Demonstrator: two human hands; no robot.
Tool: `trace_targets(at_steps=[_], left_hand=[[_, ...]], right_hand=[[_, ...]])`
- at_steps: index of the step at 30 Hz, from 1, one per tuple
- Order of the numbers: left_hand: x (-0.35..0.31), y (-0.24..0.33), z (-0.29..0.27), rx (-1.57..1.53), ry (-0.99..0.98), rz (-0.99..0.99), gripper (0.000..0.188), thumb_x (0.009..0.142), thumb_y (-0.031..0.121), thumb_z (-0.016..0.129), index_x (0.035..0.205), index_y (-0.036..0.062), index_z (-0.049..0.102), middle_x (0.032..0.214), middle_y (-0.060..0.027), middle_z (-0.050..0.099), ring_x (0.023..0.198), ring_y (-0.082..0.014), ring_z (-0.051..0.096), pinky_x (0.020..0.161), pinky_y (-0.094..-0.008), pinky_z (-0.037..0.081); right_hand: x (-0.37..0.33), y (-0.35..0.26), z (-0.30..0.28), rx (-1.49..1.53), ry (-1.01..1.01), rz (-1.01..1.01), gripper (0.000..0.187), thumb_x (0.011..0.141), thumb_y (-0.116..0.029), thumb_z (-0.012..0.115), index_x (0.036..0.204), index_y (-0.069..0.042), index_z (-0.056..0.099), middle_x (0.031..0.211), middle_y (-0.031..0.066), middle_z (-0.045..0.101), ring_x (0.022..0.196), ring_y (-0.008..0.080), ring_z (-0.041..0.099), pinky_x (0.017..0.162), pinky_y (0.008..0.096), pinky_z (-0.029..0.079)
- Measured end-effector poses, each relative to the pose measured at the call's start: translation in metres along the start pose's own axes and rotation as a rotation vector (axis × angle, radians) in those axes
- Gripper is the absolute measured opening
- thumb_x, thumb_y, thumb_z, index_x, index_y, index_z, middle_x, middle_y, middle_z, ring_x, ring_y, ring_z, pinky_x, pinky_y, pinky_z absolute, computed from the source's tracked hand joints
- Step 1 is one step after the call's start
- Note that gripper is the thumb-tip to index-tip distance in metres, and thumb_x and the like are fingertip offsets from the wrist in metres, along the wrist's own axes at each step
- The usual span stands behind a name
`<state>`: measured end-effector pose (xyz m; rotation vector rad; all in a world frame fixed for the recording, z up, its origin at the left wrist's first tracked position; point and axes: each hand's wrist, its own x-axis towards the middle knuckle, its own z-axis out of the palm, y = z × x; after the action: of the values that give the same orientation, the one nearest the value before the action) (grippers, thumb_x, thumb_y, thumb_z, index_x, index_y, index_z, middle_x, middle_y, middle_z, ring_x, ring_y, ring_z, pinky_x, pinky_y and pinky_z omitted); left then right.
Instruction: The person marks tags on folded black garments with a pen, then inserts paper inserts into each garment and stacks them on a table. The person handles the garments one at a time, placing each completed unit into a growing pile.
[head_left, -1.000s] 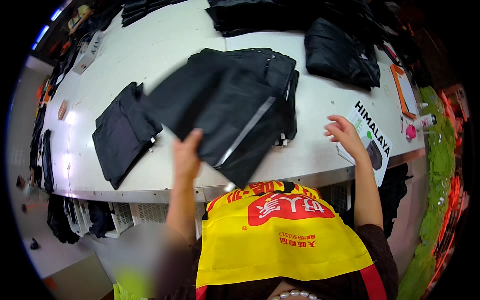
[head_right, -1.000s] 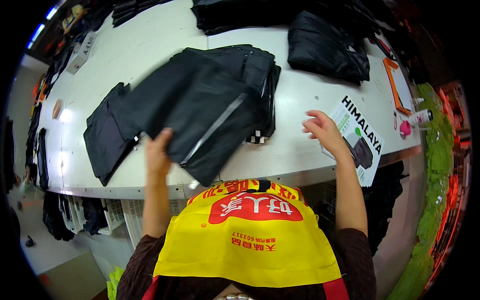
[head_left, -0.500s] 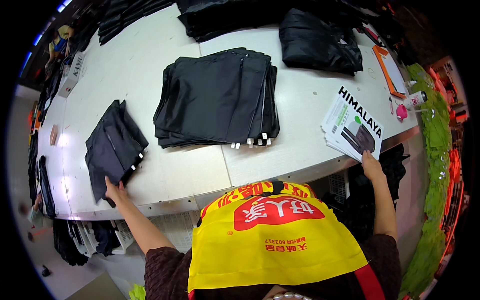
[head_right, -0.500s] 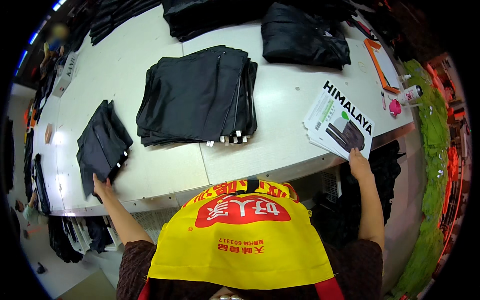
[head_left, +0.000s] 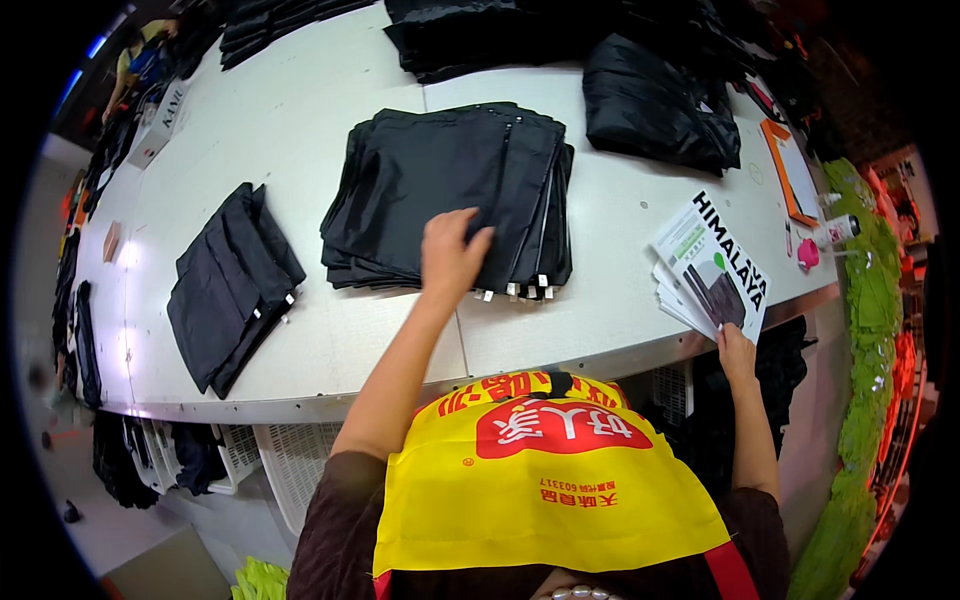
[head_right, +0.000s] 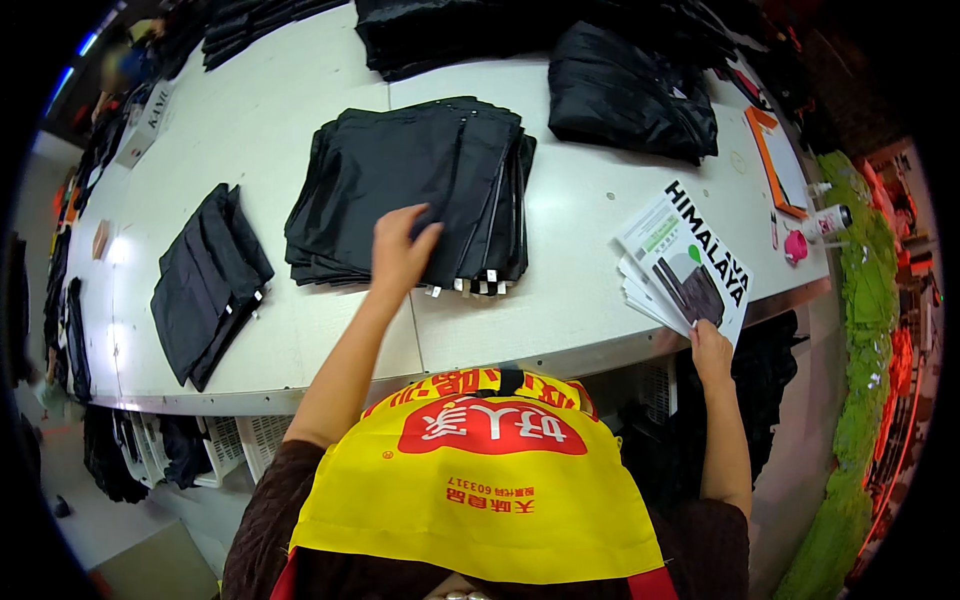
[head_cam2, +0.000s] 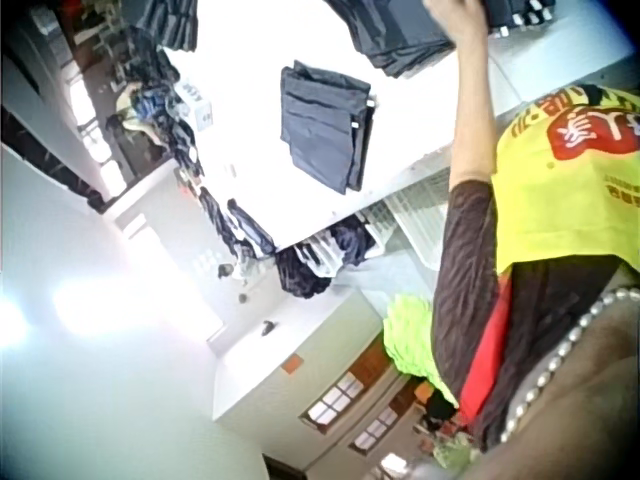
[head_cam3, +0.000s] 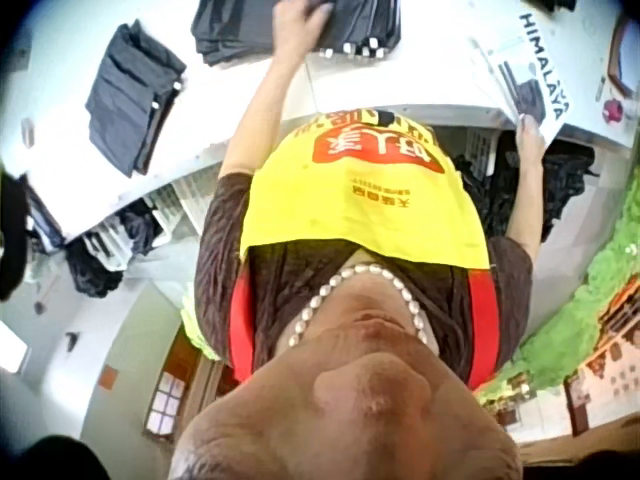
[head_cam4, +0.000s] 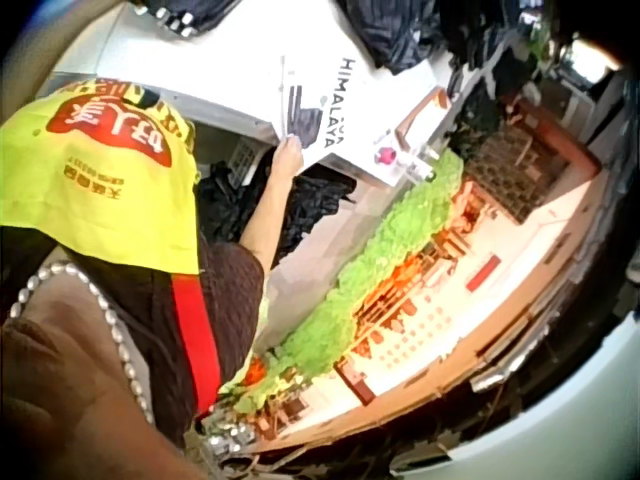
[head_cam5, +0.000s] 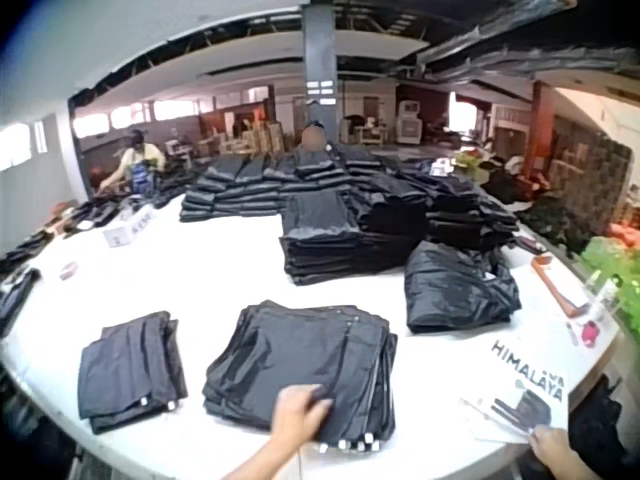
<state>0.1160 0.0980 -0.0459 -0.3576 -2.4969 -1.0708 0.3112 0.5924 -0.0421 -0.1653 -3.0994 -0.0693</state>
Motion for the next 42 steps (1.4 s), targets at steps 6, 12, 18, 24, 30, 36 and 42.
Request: trace_targets(at_steps=[6, 12, 18, 24, 30, 36, 42], left_hand=[[0.007, -0.002, 0.033, 0.067, -0.095, -0.435, 0.045, 0.08, 0.037, 0.064, 0.113, 0.0074, 0.061, 0.116, -0.0142, 0.052, 0.11, -0.032, 0.045, 0.093, -0.04, 0.037], [0.003, -0.029, 0.031, -0.094, -0.083, -0.392, 0.028, 0.082, 0.027, 0.063, 0.102, 0.0068, 0.066, 0.105, -0.0143, 0.057, 0.101, -0.0311, 0.051, 0.088, -0.0379, 0.041], [0.009, -0.023, 0.02, -0.258, 0.101, -0.422, 0.019, 0.084, 0.019, 0.061, 0.089, 0.0005, 0.063, 0.084, -0.0169, 0.062, 0.076, -0.0315, 0.059, 0.071, -0.0378, 0.046], [0.011, -0.013, -0.003, -0.203, 0.151, -0.285, 0.016, 0.086, 0.016, 0.058, 0.088, 0.0004, 0.062, 0.084, -0.0163, 0.061, 0.077, -0.0338, 0.059, 0.068, -0.038, 0.046], [0.001, 0.001, -0.019, -0.098, 0.065, -0.133, 0.012, 0.083, 0.016, 0.061, 0.088, 0.0047, 0.064, 0.079, -0.0112, 0.06, 0.074, -0.0301, 0.059, 0.064, -0.0374, 0.046], [-0.001, 0.006, -0.034, 0.058, 0.056, 0.036, 0.009, 0.082, 0.014, 0.062, 0.086, 0.0065, 0.065, 0.076, -0.007, 0.06, 0.073, -0.026, 0.059, 0.062, -0.0363, 0.047], [-0.008, -0.009, -0.044, 0.145, 0.119, 0.022, 0.009, 0.081, 0.014, 0.065, 0.086, 0.0062, 0.065, 0.076, -0.0072, 0.061, 0.071, -0.0258, 0.06, 0.061, -0.0339, 0.047]], right_hand=[[0.023, 0.005, -0.031, 0.094, 0.359, -0.04, 0.017, 0.091, -0.01, 0.051, 0.102, 0.0, 0.058, 0.092, 0.0203, 0.063, 0.082, 0.0387, 0.061, 0.068, 0.0404, 0.05], [0.063, -0.042, -0.105, 0.774, 0.646, 0.039, 0.023, 0.092, -0.006, 0.052, 0.111, 0.006, 0.054, 0.095, 0.0108, 0.064, 0.083, 0.0128, 0.059, 0.074, 0.025, 0.047], [0.105, -0.121, -0.129, 1.28, 0.231, -0.015, 0.023, 0.093, -0.01, 0.051, 0.111, 0.003, 0.054, 0.097, 0.003, 0.061, 0.087, 0.0058, 0.053, 0.077, 0.0195, 0.043], [0.137, -0.159, -0.148, 1.137, -0.362, 0.051, 0.027, 0.087, -0.011, 0.052, 0.106, 0.006, 0.056, 0.088, 0.0065, 0.064, 0.075, 0.0098, 0.059, 0.068, 0.0225, 0.047], [0.186, -0.198, -0.141, 0.96, -0.738, 0.021, 0.026, 0.082, -0.009, 0.056, 0.103, 0.006, 0.06, 0.086, 0.0086, 0.065, 0.071, 0.0131, 0.061, 0.065, 0.0253, 0.049], [0.224, -0.232, -0.113, 0.872, -0.861, -0.074, 0.025, 0.08, -0.011, 0.058, 0.1, 0.003, 0.062, 0.083, 0.0072, 0.064, 0.067, 0.0123, 0.059, 0.056, 0.0252, 0.046], [0.238, -0.222, -0.129, 0.799, -0.891, -0.165, 0.025, 0.079, -0.01, 0.06, 0.101, 0.002, 0.063, 0.079, 0.0063, 0.065, 0.064, 0.0108, 0.06, 0.056, 0.0259, 0.048]])
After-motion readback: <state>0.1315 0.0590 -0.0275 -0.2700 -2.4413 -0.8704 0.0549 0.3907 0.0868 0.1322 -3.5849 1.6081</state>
